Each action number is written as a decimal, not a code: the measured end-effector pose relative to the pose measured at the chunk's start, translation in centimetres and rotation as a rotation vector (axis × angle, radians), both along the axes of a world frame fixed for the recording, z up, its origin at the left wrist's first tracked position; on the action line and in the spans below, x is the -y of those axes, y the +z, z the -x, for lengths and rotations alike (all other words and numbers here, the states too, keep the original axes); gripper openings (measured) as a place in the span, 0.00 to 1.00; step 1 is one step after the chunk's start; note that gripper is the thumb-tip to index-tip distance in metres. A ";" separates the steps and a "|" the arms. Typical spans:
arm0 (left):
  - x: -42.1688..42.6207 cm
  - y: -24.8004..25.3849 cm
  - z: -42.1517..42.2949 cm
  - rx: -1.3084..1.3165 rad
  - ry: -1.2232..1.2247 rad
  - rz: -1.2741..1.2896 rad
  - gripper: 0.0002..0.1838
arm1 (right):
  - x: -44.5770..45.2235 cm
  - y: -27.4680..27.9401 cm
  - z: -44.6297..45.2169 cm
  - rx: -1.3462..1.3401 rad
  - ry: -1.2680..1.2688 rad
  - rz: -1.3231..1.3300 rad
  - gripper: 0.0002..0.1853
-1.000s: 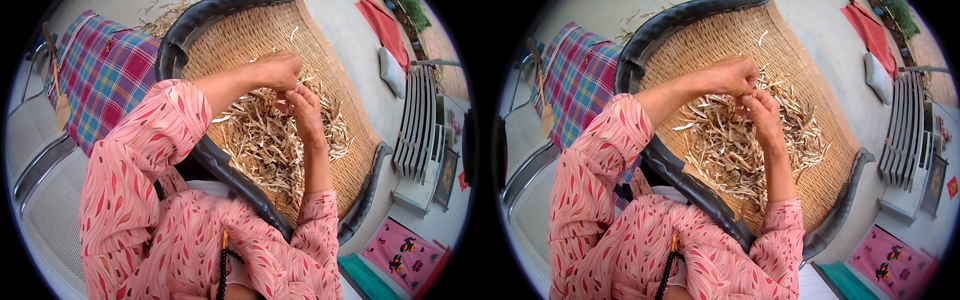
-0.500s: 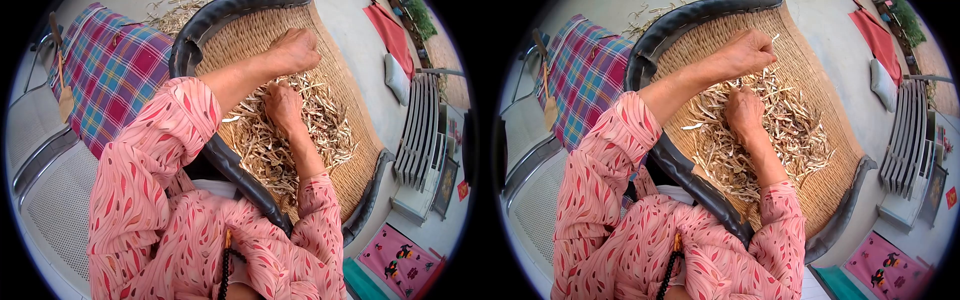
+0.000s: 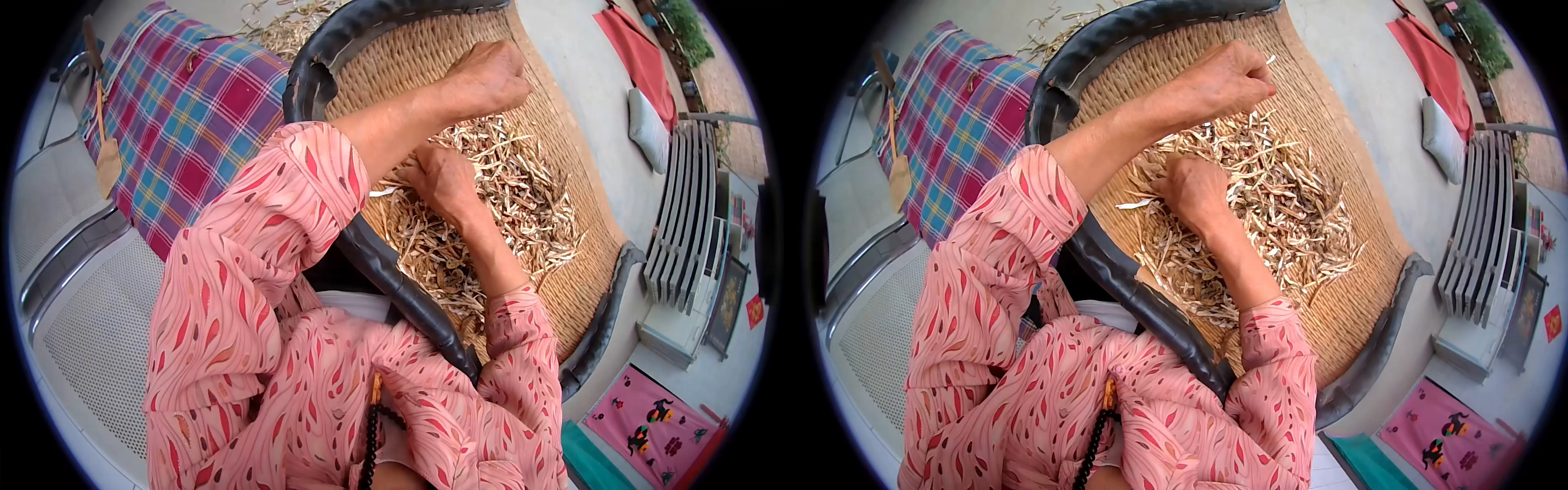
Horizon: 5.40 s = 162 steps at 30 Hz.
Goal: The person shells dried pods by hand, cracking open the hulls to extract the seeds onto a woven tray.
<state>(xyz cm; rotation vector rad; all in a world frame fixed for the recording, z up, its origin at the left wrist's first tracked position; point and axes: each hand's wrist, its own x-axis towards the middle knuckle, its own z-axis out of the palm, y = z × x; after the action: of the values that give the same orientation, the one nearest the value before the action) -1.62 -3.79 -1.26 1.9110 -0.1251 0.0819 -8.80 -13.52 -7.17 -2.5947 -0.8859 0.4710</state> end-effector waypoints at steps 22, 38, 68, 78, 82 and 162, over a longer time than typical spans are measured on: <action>0.1 -0.1 1.2 -0.181 -0.459 0.074 0.07 | 6.7 4.1 -0.6 -0.853 -0.543 -0.986 0.14; 0.4 -0.8 0.7 -0.299 -0.296 0.185 0.11 | 6.8 2.3 -0.7 -0.748 -0.709 -1.240 0.07; 0.3 -0.5 0.5 -0.437 -0.249 0.266 0.05 | 7.4 2.7 -0.9 -0.748 -0.683 -1.203 0.04; 0.0 -0.6 0.3 -0.392 -0.270 0.320 0.08 | 7.3 2.7 -0.8 -0.819 -0.663 -1.321 0.08; 0.0 -0.5 0.2 -0.427 -0.329 0.320 0.09 | 7.0 2.6 -0.8 -0.805 -0.690 -1.380 0.10; -1.7 0.9 -1.3 -0.345 0.432 0.805 0.05 | -1.4 -0.9 1.0 0.006 0.063 -0.110 0.08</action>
<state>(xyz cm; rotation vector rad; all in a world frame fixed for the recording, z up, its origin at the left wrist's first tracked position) -0.27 -2.06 -0.35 1.0950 0.4906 0.0756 -9.80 -12.08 -8.08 -2.4760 -0.9706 0.4193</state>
